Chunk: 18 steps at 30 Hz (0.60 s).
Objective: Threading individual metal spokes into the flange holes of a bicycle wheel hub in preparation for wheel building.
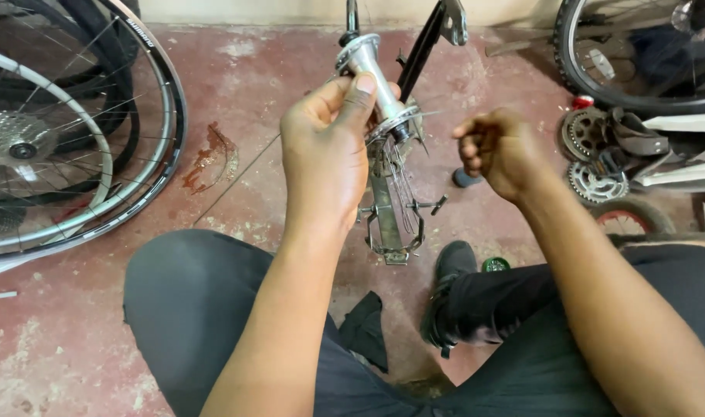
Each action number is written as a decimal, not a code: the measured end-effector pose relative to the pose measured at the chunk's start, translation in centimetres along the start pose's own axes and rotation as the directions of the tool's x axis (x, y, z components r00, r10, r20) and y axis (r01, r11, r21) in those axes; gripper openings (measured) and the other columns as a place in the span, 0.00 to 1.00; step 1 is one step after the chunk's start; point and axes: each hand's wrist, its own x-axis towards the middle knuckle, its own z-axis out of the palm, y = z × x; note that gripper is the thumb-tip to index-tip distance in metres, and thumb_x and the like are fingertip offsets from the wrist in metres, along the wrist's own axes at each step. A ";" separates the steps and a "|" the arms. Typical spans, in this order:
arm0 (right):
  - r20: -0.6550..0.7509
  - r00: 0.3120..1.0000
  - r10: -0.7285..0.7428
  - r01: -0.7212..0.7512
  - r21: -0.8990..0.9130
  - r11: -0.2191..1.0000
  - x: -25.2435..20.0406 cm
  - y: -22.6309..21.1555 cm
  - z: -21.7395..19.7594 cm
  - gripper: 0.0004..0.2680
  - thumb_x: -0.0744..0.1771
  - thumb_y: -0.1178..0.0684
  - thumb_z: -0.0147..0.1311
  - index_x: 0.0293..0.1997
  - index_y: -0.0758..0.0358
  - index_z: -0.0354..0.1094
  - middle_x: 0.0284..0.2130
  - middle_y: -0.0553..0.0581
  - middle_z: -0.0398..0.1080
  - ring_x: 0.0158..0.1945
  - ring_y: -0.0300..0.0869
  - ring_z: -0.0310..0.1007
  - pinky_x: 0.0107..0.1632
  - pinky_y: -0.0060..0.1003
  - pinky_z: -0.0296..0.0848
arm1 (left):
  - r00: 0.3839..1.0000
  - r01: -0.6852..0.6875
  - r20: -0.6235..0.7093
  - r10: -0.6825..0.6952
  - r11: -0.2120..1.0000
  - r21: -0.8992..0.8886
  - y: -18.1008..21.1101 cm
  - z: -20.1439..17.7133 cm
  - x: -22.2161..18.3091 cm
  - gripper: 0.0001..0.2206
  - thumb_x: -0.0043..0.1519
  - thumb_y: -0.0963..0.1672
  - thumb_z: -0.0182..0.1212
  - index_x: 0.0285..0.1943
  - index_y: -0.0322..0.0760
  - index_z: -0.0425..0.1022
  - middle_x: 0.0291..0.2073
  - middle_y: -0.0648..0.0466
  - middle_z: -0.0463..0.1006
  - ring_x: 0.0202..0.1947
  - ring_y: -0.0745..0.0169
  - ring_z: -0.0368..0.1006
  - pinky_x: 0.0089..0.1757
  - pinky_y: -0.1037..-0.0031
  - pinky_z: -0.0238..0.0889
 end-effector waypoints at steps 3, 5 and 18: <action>-0.133 0.984 0.115 -0.143 -0.218 0.965 2.6 2.5 -0.2 0.14 0.68 0.49 0.35 0.34 0.65 0.70 0.18 0.50 0.61 0.19 0.36 0.54 0.24 0.32 0.52 | 1.000 0.010 0.004 -0.010 0.999 -0.051 -0.5 0.3 0.0 0.09 0.63 0.40 0.55 0.40 0.24 0.78 0.33 0.49 0.79 0.31 0.69 0.71 0.39 0.81 0.65; -0.212 0.962 0.174 -0.228 -0.267 0.936 4.6 4.8 -0.7 0.12 0.67 0.53 0.36 0.36 0.66 0.70 0.18 0.51 0.61 0.17 0.36 0.52 0.21 0.32 0.49 | 1.000 0.017 -0.001 -0.017 1.000 -0.023 -0.4 0.5 0.0 0.09 0.64 0.40 0.54 0.38 0.26 0.78 0.31 0.51 0.79 0.30 0.71 0.70 0.38 0.82 0.64; -0.218 0.973 -0.082 -0.175 -0.917 0.358 16.3 26.0 -10.0 0.09 0.61 0.47 0.55 0.32 0.63 0.75 0.29 0.62 0.75 0.33 0.55 0.72 0.39 0.45 0.71 | 0.969 0.238 -0.051 -0.243 0.968 -0.084 -1.9 0.7 1.6 0.11 0.62 0.43 0.55 0.43 0.26 0.78 0.37 0.48 0.81 0.37 0.67 0.73 0.47 0.76 0.64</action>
